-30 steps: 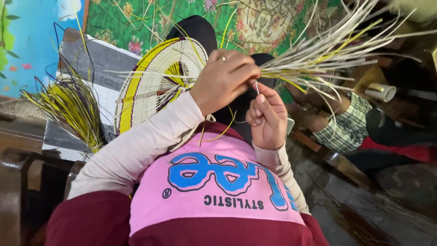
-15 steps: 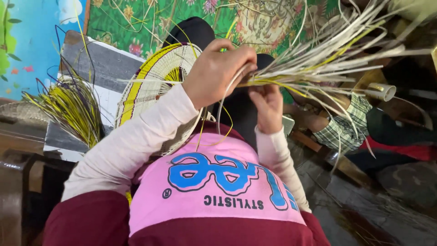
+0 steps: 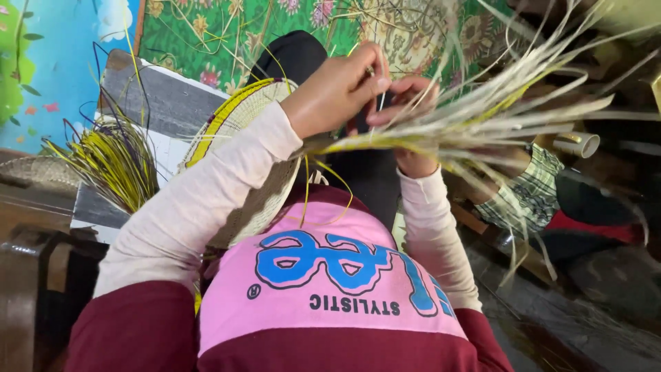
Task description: Wrapping fibers around a wooden stick to finish a fan handle
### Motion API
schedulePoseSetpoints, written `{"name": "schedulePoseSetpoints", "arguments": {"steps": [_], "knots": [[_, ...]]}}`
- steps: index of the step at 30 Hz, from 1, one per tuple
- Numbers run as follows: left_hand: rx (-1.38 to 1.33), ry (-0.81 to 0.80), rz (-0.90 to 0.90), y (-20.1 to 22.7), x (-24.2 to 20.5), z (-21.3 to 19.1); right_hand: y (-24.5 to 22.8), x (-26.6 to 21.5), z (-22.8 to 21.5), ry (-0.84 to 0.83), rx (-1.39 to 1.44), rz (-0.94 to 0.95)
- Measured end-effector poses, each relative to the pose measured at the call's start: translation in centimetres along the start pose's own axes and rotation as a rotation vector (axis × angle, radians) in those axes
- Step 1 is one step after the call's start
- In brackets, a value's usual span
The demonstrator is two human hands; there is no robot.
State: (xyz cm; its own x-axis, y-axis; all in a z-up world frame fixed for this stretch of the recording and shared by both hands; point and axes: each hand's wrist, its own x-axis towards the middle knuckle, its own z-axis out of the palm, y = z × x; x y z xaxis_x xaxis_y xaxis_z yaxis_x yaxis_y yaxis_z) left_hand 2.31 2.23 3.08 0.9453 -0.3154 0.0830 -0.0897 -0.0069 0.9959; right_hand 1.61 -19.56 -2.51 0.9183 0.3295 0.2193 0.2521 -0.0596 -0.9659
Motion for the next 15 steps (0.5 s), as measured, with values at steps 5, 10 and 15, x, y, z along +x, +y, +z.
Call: {"name": "schedulePoseSetpoints", "arguments": {"steps": [5,10,15], "knots": [[0.045,0.073,0.185,0.3,-0.9,-0.3,-3.2,2.6,0.0,0.050,-0.038,-0.159],[-0.118,-0.138,0.013,0.1,-1.0,-2.8,-1.4,4.0,1.0,0.085,-0.027,-0.175],[0.412,-0.211,0.033,2.2,-1.1,-6.6,4.5,3.9,3.0,0.188,0.478,0.021]]}}
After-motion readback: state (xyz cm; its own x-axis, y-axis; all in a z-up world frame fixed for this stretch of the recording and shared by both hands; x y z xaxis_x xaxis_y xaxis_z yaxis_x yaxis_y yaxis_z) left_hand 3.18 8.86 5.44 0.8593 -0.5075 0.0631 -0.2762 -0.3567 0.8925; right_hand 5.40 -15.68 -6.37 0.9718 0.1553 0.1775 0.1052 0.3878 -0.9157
